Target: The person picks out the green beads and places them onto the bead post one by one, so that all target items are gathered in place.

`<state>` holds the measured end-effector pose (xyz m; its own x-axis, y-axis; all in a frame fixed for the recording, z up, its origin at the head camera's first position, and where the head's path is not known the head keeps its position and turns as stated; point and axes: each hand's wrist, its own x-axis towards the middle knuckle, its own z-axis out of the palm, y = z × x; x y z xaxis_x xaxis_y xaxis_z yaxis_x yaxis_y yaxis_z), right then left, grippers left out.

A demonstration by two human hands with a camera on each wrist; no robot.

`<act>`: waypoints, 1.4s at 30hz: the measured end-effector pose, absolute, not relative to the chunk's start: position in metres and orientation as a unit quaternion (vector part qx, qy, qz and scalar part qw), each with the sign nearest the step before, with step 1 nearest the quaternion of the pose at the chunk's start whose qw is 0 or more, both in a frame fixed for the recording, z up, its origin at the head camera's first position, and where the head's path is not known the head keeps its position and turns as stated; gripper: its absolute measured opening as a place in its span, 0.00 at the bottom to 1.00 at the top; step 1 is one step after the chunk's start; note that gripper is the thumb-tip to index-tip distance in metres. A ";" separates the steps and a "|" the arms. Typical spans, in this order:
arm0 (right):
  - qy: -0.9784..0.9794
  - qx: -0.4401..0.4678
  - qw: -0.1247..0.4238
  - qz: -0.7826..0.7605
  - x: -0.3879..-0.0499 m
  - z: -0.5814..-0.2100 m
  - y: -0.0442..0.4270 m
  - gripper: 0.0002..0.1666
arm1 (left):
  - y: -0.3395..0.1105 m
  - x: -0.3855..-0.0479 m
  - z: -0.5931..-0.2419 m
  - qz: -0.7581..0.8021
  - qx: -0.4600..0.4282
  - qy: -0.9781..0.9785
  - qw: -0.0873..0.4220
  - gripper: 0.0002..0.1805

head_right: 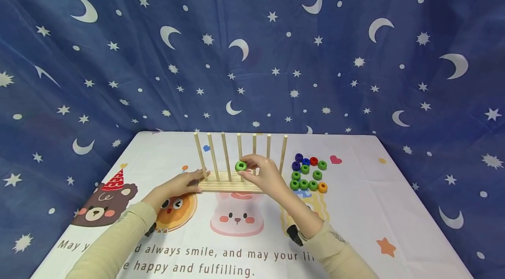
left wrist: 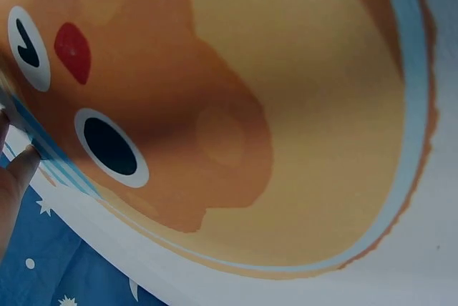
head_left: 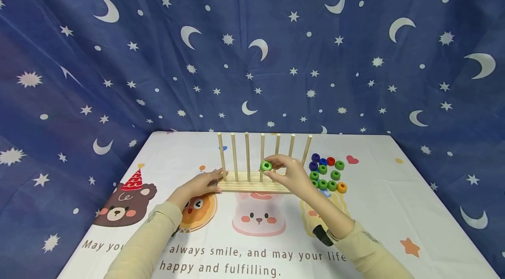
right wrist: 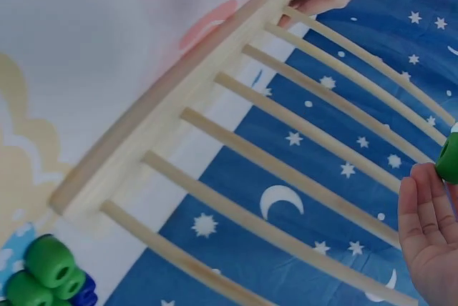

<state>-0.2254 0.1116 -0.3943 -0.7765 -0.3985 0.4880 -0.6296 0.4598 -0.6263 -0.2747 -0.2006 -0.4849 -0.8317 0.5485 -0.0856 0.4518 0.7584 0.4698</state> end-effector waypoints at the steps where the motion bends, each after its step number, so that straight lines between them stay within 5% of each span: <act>1: -0.841 0.308 0.136 0.424 -0.226 -0.393 0.110 0.19 | -0.201 -0.275 -0.485 0.219 0.268 0.932 0.109 0.35; 42: -0.827 0.364 0.165 0.394 -0.258 -0.327 0.057 0.17 | -0.202 -0.274 -0.483 0.229 0.260 0.930 0.123 0.34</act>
